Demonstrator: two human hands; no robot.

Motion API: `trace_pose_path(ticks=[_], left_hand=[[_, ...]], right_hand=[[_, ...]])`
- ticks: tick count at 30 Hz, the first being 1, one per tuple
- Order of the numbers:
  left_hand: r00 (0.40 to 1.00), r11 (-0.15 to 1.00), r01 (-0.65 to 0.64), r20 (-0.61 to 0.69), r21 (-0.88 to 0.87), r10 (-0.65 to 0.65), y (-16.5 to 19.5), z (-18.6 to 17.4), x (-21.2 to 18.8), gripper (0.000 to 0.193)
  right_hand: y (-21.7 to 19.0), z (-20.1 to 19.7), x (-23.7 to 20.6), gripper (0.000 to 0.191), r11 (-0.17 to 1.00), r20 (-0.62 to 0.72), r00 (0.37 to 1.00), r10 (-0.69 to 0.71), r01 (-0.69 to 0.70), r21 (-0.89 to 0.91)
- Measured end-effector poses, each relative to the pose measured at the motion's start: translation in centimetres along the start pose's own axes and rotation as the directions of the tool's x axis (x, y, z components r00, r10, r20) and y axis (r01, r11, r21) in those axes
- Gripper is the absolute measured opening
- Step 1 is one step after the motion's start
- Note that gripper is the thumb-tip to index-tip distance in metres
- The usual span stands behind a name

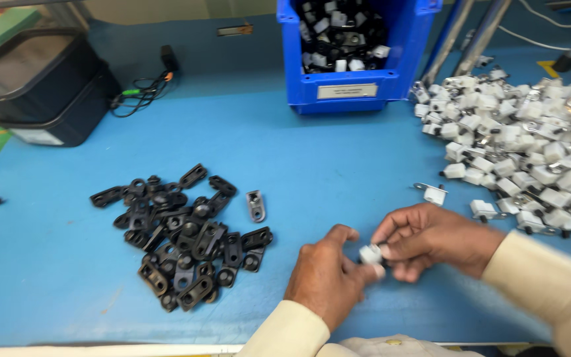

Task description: The person picks a white plastic housing and a black plastic bracket from the workbench, presses the two parts together by hand to assemble them, and places the finished assembly into a blue bin. They repeat this assembly cycle with new parts taken from piles on the bench.

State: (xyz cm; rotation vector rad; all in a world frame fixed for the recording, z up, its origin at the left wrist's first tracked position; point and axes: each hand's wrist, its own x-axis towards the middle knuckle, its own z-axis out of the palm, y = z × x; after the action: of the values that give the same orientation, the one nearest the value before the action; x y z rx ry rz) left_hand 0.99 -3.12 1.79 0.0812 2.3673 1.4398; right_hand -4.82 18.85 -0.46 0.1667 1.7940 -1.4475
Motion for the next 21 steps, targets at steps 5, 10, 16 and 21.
trace_pose_path(ticks=[5,10,16,21], left_hand=[[1.0,0.997,0.03,0.0,0.074,-0.03,0.1,-1.1,-1.7,0.025],[0.997,0.998,0.067,-0.041,0.002,-0.067,-0.1,-1.9,-1.6,0.02],[0.893,0.97,-0.017,-0.433,0.244,0.125,-1.5,-5.4,-0.3,0.009],[0.842,0.754,0.185,-0.497,0.63,0.209,-0.8,-10.1,3.5,0.02]], right_hand=[[-10.6,-1.7,2.2,0.036,0.812,-0.088,0.812,-0.577,0.558,-0.173],[-16.7,-3.5,3.0,0.026,0.754,-0.466,0.615,-0.636,0.626,-0.202],[-5.0,0.7,2.5,0.01,0.875,-0.503,0.722,-0.476,0.445,-0.19],[2.1,1.8,-0.8,0.024,0.823,-0.611,0.577,-0.542,0.218,-0.525]])
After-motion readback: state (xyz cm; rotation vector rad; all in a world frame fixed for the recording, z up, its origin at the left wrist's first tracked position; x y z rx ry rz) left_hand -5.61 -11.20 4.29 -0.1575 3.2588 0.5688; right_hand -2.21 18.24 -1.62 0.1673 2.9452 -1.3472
